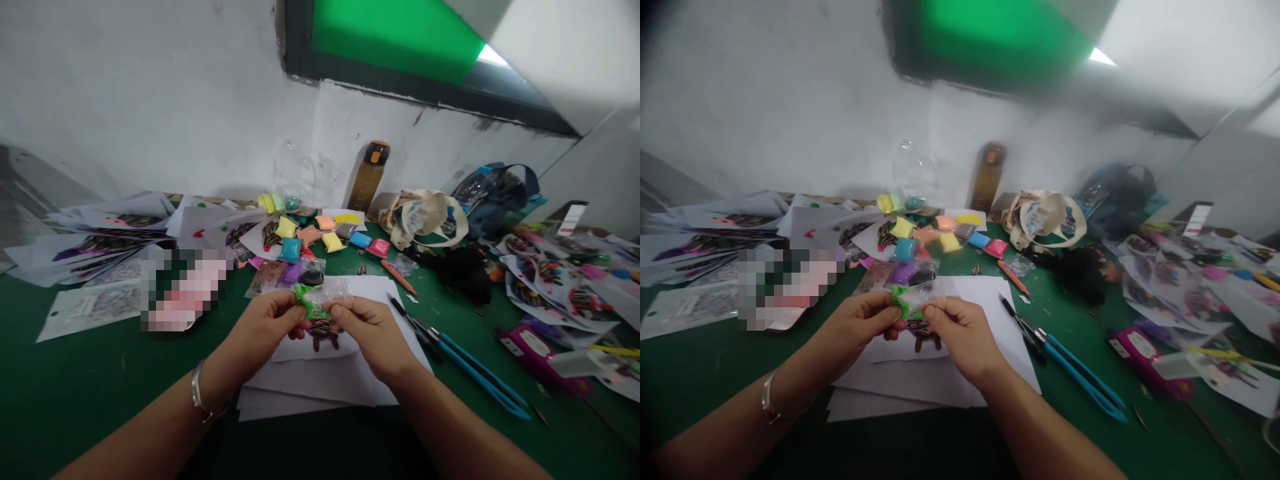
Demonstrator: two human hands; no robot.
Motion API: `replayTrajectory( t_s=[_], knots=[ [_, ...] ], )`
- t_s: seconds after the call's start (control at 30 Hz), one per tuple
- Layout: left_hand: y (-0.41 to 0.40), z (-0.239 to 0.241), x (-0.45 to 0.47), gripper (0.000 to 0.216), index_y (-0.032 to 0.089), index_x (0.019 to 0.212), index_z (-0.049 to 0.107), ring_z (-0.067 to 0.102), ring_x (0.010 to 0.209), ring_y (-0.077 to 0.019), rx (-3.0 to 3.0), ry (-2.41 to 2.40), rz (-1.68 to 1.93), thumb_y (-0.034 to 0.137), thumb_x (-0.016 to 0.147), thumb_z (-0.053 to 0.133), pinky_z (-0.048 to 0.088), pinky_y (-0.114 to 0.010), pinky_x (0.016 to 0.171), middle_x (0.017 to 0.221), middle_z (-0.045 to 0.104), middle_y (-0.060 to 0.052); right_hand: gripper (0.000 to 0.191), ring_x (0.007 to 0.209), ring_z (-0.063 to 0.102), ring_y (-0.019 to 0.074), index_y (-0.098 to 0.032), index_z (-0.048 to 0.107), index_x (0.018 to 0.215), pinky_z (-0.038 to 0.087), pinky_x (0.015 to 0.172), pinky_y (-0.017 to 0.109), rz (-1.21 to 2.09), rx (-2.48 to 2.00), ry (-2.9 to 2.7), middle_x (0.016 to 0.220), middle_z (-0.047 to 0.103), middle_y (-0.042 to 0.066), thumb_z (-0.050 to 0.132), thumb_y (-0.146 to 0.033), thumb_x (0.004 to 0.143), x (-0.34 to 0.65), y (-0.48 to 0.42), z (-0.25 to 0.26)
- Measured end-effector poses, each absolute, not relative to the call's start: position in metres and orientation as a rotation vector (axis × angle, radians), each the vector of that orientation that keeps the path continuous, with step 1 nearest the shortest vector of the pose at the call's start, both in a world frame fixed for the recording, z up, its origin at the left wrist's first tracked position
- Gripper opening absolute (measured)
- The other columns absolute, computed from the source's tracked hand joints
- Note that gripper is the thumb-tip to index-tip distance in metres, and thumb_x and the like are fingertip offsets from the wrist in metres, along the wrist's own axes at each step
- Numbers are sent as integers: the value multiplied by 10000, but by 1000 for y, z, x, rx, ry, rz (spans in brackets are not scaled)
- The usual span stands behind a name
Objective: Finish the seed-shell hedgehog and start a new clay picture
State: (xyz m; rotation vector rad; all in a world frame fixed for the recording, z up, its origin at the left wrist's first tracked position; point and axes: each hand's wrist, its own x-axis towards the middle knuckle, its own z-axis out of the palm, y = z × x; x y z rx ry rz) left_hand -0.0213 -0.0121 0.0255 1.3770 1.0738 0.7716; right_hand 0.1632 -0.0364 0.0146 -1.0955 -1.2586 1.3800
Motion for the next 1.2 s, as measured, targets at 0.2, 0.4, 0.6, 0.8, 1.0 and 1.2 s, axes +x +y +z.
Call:
replayTrajectory(
  t_s=[0.2,0.4,0.6,0.8,1.0,1.2],
  knots=[
    [-14,31,-23,315,169,588,545,464,491,-90,1369,1107,726,372,827,580,369,-222,500,542,543,35,202,632,560,122,-176,713,846,439,581,259,1370,-1081,-1366,687,629,12,613,-351,841,164,-36,12],
    [-14,30,-21,270,171,633,558,496,545,-96,1345,1075,790,346,837,578,397,-225,549,587,561,35,197,619,558,121,-188,722,867,436,563,256,1361,-1069,-1349,691,624,8,630,-358,833,165,-37,11],
    [-14,29,-21,125,158,774,623,571,665,-116,1224,973,793,269,825,599,447,-239,643,703,617,9,194,626,560,128,-177,720,867,452,569,268,1357,-1080,-1306,724,625,20,633,-345,823,166,-36,13],
    [-13,28,-23,260,157,769,625,574,628,-119,1202,1001,777,407,835,603,443,-237,597,675,606,10,173,655,558,126,-202,738,881,452,593,265,1284,-1043,-1440,738,627,18,604,-308,855,167,-36,16],
    [-12,28,-22,151,172,736,607,522,595,-105,1341,1034,800,298,819,606,404,-226,590,614,564,38,198,711,571,136,-220,746,879,461,636,274,1246,-986,-1581,777,650,30,555,-271,889,165,-37,18],
    [-13,29,-23,326,182,595,503,411,488,-84,1388,1111,800,391,834,576,321,-211,480,529,477,52,170,686,584,124,-256,727,973,480,640,280,1235,-983,-1529,804,625,13,606,-275,855,164,-39,14]
  ],
)
